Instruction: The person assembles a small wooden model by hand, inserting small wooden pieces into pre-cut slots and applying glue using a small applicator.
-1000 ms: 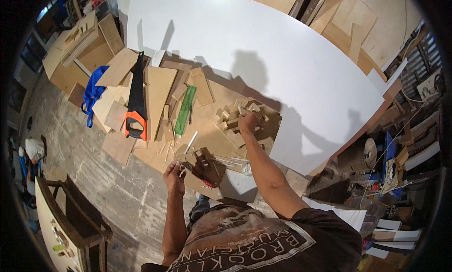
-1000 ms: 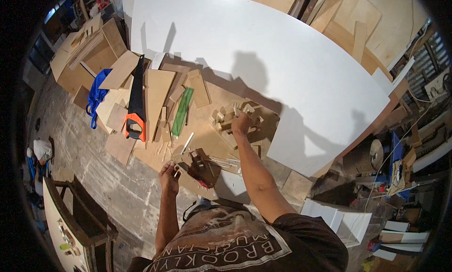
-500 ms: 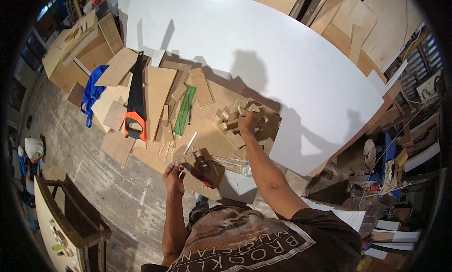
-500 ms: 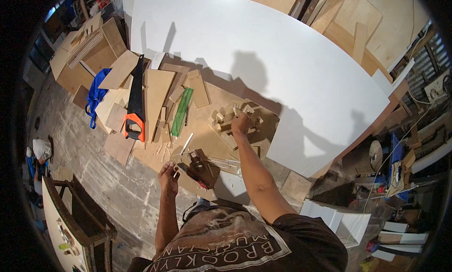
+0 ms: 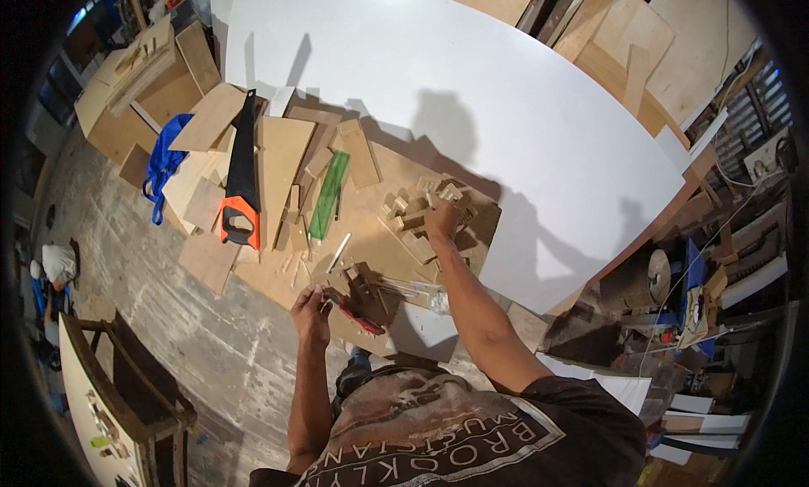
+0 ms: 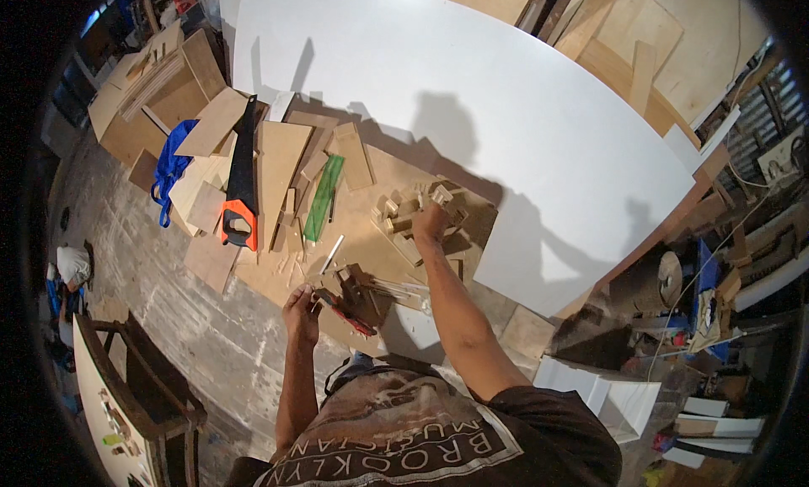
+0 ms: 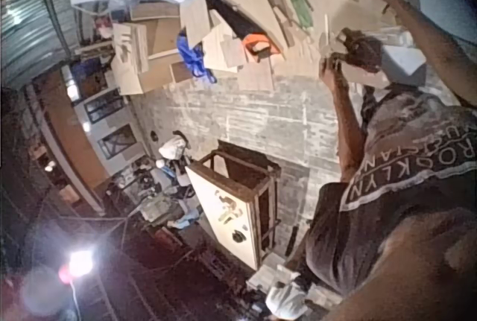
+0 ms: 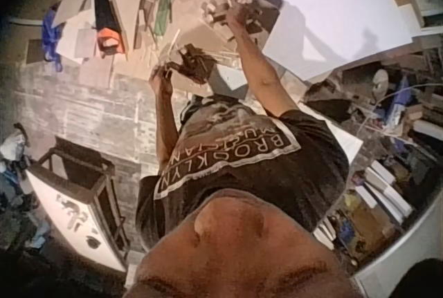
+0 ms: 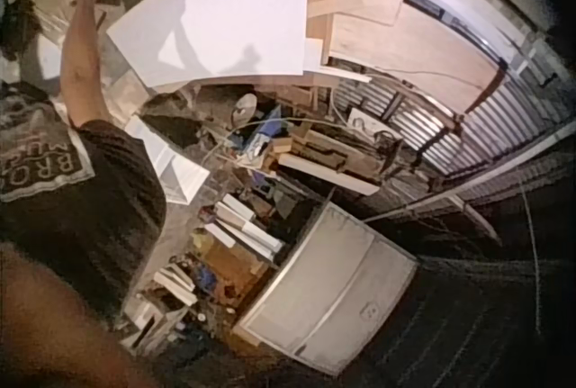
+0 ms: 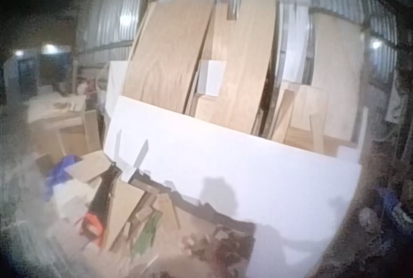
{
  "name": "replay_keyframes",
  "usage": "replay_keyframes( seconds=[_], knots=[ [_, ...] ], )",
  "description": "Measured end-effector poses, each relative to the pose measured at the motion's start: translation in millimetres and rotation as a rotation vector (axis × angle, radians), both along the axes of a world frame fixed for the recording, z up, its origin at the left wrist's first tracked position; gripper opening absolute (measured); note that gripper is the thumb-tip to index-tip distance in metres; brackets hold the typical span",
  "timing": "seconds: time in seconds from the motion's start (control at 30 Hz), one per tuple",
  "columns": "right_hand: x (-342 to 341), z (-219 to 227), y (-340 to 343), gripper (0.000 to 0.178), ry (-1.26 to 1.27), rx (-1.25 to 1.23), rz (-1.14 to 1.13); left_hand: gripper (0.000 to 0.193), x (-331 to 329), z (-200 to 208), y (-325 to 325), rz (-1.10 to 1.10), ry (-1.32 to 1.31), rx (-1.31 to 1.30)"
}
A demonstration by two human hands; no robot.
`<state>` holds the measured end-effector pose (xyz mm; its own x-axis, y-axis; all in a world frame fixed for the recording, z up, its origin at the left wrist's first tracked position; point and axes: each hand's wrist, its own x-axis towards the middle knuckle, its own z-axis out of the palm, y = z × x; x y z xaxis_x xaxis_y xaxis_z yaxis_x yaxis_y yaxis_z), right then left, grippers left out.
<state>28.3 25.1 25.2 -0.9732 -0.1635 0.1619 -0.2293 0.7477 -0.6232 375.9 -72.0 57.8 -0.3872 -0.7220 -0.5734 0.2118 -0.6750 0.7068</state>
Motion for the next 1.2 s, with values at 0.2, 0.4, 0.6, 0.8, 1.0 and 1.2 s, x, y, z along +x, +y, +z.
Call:
replay_keyframes(
  seconds=[0.2,0.4,0.6,0.8,1.0,1.2],
  knots=[
    [43,66,27,0.009,0.065,-0.138,0.144,0.01,-6,22,15,-0.027,0.095,-0.069],
    [102,151,106,0.01,-0.328,-0.706,0.28,0.017,-38,63,48,-0.195,0.173,-0.046],
    [157,193,157,0.016,-0.593,-0.793,0.532,0.018,-45,99,84,-0.24,0.252,-0.006],
    [167,178,179,0.016,-0.783,-0.999,0.569,0.018,-48,121,116,-0.277,0.359,0.01],
    [171,174,191,0.016,-0.782,-1.026,0.6,0.015,-44,132,142,-0.299,0.431,0.06],
    [177,180,202,0.017,-0.757,-0.942,0.648,0.013,-38,139,161,-0.313,0.492,0.091]
  ],
)
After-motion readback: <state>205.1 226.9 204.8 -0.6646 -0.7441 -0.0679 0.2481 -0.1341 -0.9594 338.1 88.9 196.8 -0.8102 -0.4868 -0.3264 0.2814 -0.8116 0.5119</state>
